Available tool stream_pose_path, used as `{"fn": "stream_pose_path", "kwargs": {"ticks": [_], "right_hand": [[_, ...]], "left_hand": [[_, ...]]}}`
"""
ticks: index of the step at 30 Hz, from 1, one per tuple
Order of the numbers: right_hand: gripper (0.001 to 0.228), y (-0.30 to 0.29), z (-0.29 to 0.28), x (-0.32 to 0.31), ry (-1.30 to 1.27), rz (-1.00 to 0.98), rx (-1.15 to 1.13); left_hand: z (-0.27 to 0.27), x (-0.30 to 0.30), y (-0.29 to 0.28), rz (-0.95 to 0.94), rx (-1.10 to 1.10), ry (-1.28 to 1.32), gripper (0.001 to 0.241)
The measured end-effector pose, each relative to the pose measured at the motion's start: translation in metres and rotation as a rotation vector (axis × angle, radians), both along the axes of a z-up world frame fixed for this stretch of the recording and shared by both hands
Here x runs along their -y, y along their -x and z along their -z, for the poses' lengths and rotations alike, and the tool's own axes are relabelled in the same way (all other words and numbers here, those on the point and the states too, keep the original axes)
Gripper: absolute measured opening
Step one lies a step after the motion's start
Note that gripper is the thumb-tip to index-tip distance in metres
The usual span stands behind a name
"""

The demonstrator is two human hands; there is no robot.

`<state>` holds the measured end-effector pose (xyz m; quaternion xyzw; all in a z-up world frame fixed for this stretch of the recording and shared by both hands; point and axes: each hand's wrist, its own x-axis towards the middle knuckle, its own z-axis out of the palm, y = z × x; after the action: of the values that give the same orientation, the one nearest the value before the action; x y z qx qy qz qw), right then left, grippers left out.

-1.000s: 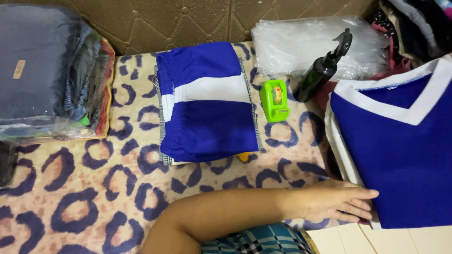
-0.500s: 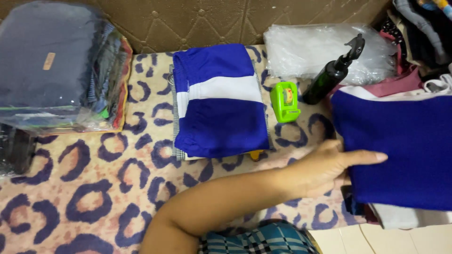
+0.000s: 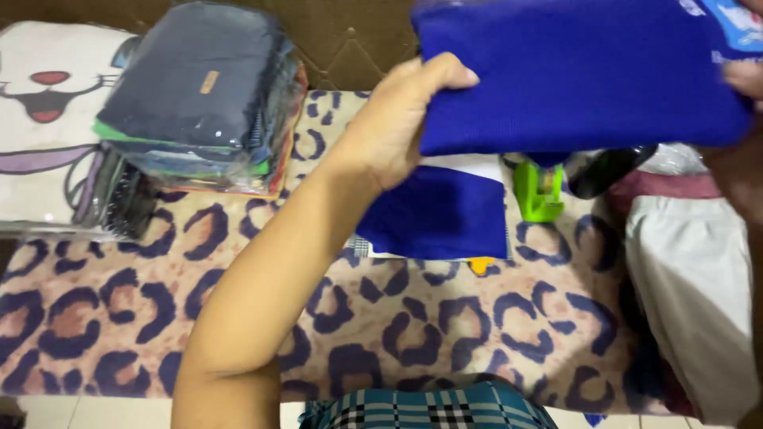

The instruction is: The person folds various clothing items, including a yellow shirt, a blue shirt, a checkered shirt, a white t-shirt, and blue pants, on a leopard-print surface. They use a green tape dispenser to secure the folded items.

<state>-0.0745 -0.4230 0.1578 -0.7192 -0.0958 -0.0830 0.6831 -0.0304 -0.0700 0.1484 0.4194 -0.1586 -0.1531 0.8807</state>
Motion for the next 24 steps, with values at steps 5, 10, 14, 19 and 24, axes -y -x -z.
{"fn": "stream_pose_path", "kwargs": {"ticks": [5, 10, 14, 19, 24], "right_hand": [[0.060, 0.011, 0.022, -0.092, 0.031, 0.074, -0.082], [0.054, 0.009, 0.125, -0.102, -0.029, 0.059, -0.801], [0.054, -0.008, 0.135, -0.099, 0.017, 0.032, -0.702], [0.051, -0.069, 0.143, -0.095, 0.120, 0.036, -0.718], [0.056, -0.129, 0.174, -0.086, 0.068, 0.059, -0.603]], "left_hand": [[0.053, -0.045, -0.014, 0.026, 0.026, -0.221, 0.019], [0.177, -0.075, -0.014, 0.113, -0.189, -0.845, 0.025], [0.157, -0.075, -0.011, 0.008, -0.419, -0.552, 0.096], [0.190, -0.058, -0.057, -0.246, -0.391, -0.469, 0.097], [0.183, -0.029, -0.085, -0.550, -0.104, -0.356, 0.079]]}}
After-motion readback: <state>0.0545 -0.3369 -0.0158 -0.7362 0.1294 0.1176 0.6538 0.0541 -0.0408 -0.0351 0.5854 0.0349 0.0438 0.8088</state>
